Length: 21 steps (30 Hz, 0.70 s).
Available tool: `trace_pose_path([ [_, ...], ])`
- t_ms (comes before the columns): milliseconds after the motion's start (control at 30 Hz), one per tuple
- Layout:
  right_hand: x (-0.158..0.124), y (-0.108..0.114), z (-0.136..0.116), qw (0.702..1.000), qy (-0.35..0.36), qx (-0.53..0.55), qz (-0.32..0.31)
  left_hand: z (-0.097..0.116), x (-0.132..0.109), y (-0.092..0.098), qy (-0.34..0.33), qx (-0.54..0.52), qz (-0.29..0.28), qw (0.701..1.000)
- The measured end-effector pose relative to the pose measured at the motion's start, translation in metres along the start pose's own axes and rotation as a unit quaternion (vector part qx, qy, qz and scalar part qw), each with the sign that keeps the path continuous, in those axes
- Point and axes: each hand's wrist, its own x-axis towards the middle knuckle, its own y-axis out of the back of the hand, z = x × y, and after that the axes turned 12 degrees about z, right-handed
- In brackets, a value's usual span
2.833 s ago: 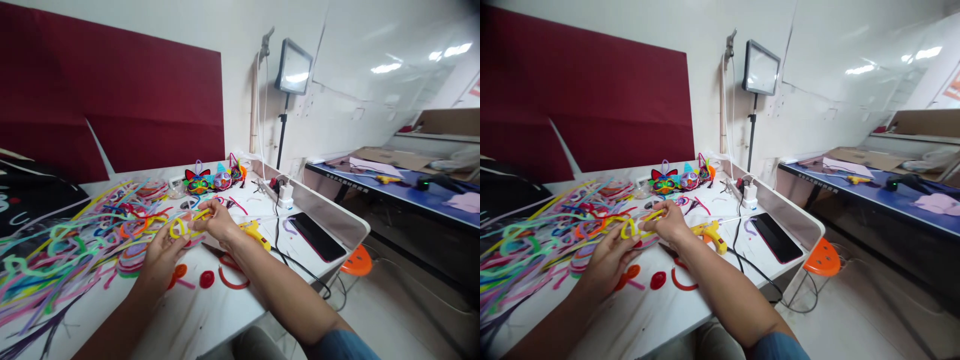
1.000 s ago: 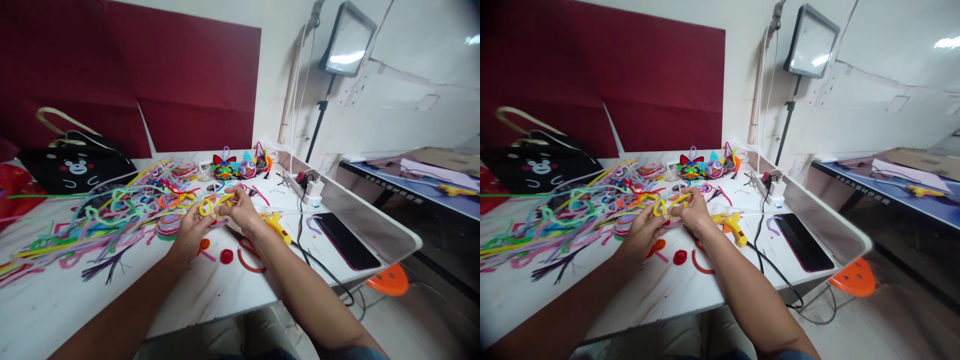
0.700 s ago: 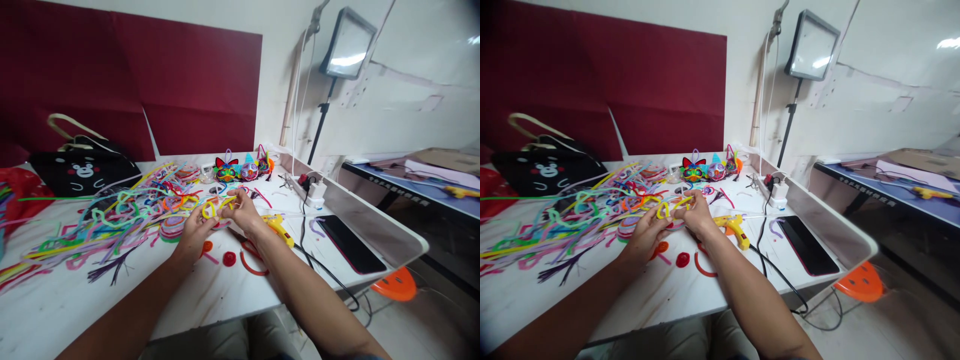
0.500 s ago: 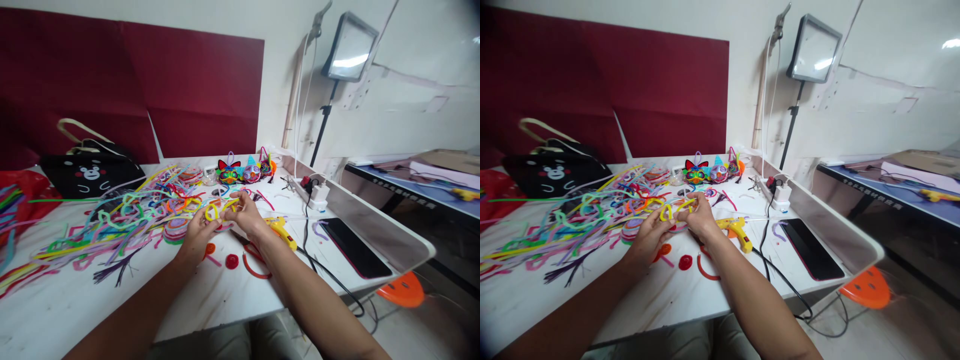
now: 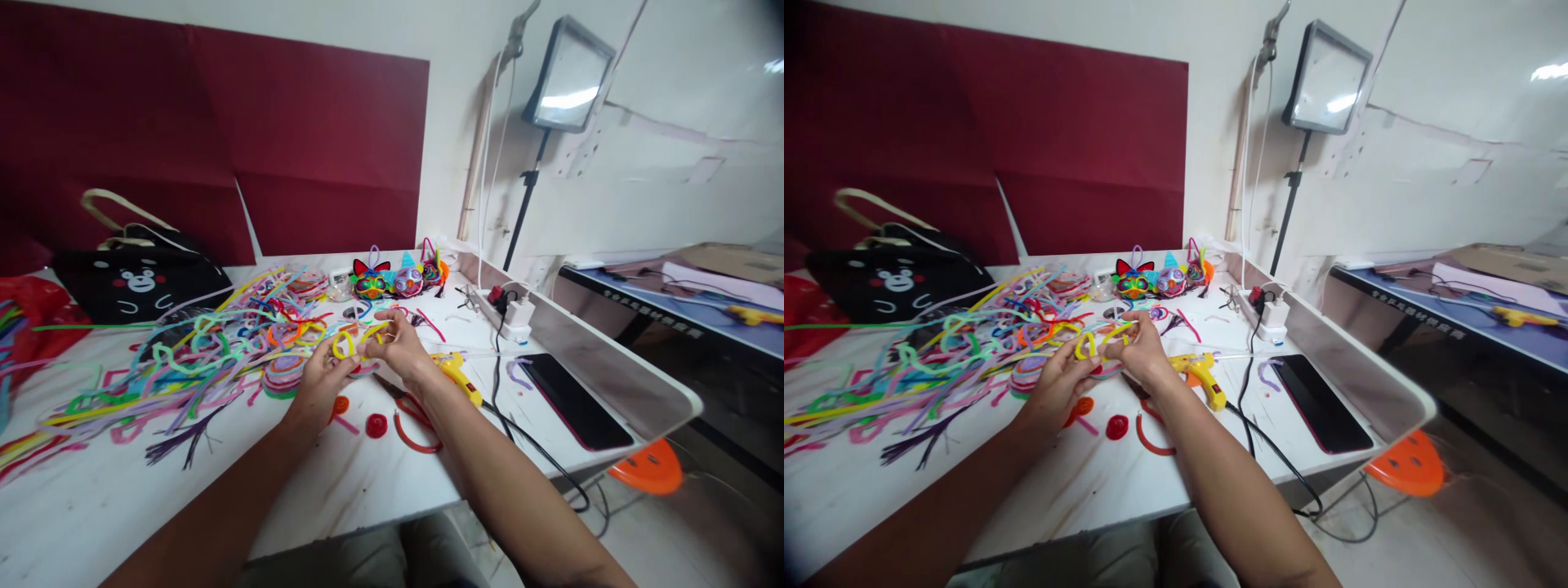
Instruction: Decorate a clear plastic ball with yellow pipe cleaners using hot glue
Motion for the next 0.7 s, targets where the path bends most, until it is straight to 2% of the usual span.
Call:
trace_pose_path([
  [700, 0.0012, 0.0003, 0.002, 1.0, -0.006, -0.01, -0.018, 0.0017, 0.0013, -0.0011, 0.01, -0.003, 0.013, 1.0],
])
